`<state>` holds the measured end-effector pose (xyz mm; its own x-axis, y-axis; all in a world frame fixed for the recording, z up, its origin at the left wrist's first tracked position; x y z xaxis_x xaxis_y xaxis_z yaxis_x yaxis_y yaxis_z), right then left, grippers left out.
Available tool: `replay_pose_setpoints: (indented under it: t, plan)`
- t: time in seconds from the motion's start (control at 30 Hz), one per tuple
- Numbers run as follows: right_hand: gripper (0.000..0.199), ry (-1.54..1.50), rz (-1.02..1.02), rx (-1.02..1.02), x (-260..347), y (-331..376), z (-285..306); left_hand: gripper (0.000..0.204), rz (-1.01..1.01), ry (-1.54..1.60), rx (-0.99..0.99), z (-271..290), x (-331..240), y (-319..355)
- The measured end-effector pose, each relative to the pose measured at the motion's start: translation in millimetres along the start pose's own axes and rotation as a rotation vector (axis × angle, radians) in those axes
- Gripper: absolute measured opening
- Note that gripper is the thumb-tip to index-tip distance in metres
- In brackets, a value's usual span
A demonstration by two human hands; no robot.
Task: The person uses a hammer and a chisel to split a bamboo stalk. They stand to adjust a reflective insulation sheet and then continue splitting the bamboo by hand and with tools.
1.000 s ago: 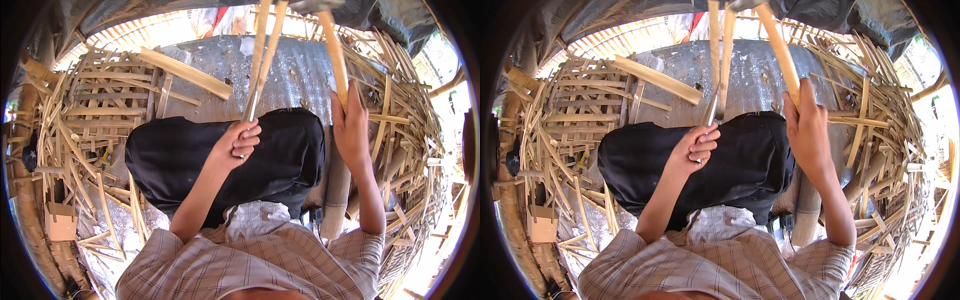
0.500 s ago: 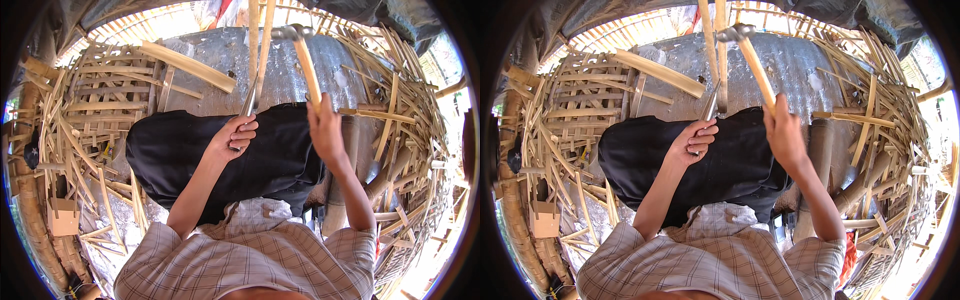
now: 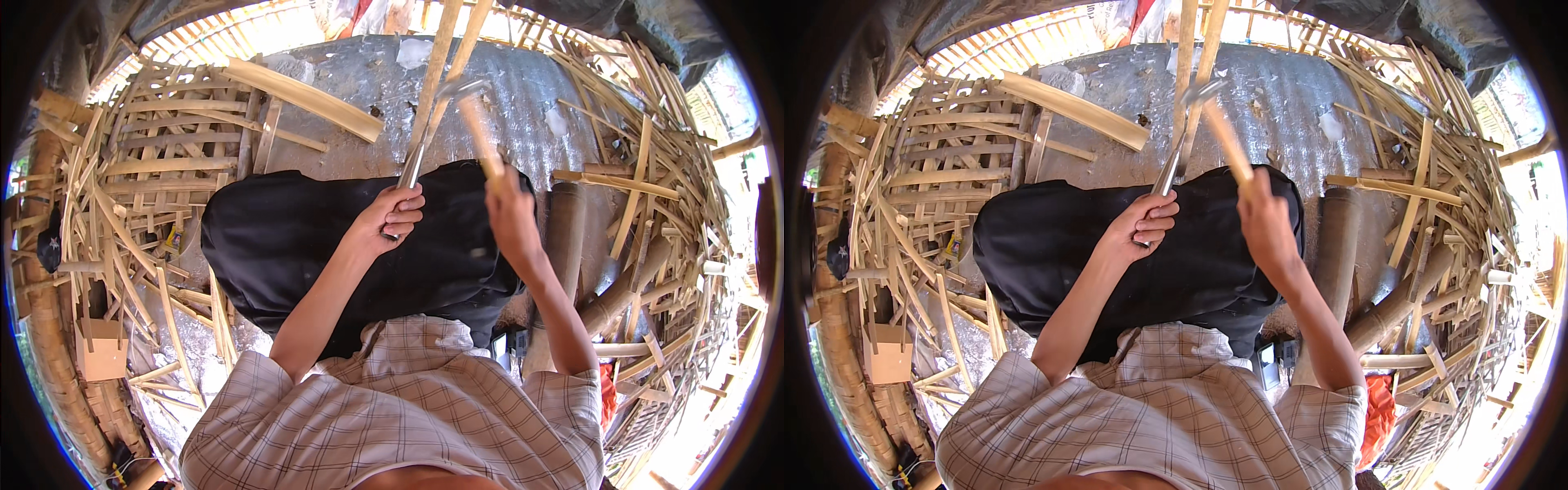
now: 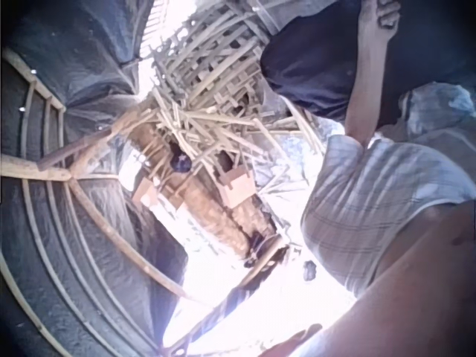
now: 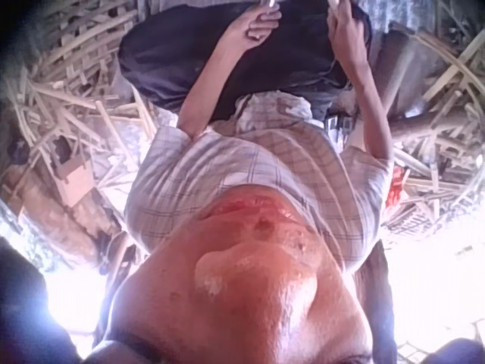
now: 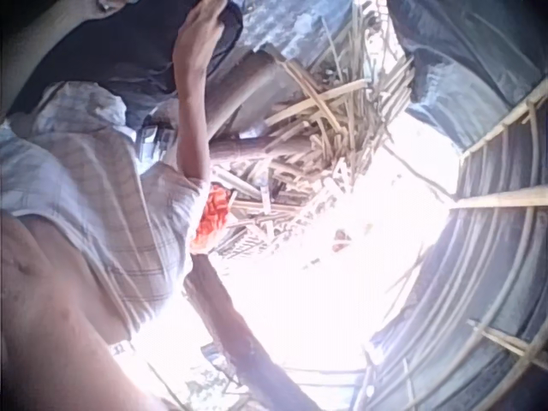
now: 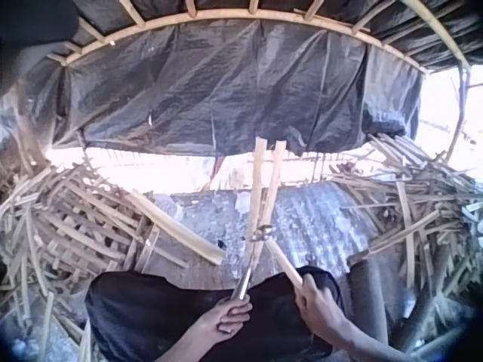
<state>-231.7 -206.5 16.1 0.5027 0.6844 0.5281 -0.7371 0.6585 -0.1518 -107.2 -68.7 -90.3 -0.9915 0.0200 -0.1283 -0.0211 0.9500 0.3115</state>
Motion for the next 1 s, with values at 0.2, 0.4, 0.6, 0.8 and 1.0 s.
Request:
replay_pose_setpoints:
  t: [0.2,0.4,0.6,0.8,1.0]
  plan:
    - [0.02,0.045,0.087,0.15,-14.2,7.9,-16.5,0.012,0.04,-0.1,-0.141,32.9,30.1,-3.7]
    - [0.02,-0.088,-0.077,-0.123,-0.6,5.2,8.6,0.019,-0.005,-0.002,-0.064,26.2,14.3,-9.0]
    - [0.018,0.127,0.301,0.127,-18.0,8.3,-61.6,0.028,0.08,0.296,-0.167,73.1,24.3,-21.6]
    - [0.019,-0.111,0.052,0.08,24.1,-13.5,-34.1,0.031,0.052,0.364,-0.117,77.8,14.4,-18.6]
    - [0.024,0.092,0.04,0.121,-30.2,-7.9,-85.9,0.031,0.047,0.479,-0.101,73.2,11.5,-20.6]
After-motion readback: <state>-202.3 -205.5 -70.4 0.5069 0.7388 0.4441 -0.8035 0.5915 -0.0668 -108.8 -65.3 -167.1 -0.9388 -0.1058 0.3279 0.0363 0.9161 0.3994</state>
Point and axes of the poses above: each hand's wrist, its own y-axis away from the middle knuckle, its own z-axis out of the back of the hand, x = y × z, the point moved 8 cm from there along -y, towards the middle knuckle, and after that the axes turned 5 degrees about y, right-handed, at the moved point
